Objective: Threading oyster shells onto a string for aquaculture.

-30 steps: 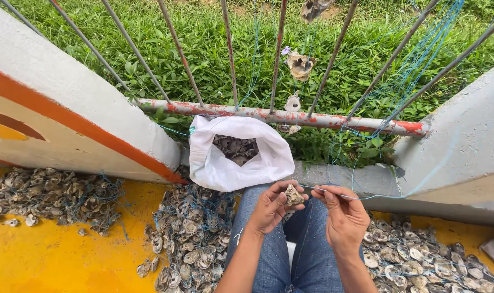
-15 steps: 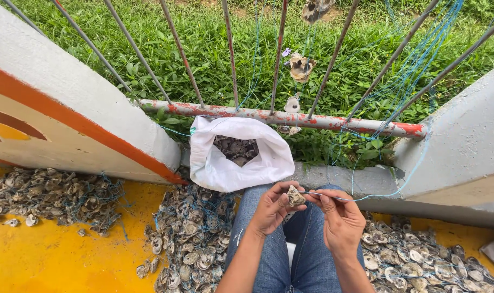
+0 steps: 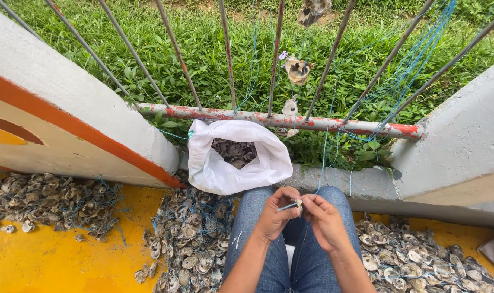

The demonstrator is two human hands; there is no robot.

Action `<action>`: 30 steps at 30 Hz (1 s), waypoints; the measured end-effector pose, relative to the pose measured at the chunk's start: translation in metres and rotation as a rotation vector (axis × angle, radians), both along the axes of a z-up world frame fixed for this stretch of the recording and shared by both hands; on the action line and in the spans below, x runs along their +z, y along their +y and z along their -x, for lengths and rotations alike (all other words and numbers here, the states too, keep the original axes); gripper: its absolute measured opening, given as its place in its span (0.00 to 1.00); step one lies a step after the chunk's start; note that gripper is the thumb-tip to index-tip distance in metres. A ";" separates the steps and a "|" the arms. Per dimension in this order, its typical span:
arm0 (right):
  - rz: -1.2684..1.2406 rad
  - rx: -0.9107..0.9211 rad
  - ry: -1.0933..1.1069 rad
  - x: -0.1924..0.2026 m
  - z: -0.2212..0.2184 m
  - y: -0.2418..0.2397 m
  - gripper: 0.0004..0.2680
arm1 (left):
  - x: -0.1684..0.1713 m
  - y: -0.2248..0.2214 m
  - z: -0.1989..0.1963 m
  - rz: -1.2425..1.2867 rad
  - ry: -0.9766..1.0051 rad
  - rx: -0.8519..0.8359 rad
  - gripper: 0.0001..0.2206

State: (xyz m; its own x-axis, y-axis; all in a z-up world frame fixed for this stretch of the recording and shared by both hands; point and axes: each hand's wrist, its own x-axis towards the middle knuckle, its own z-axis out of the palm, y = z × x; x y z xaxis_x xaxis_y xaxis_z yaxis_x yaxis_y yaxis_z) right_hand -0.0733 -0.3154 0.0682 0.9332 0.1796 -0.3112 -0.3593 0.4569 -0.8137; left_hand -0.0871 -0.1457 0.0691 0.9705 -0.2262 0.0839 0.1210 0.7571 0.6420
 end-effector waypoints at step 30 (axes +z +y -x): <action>0.518 -0.195 -0.484 0.000 0.083 -0.135 0.09 | 0.143 0.040 -0.155 -1.022 -0.760 0.629 0.11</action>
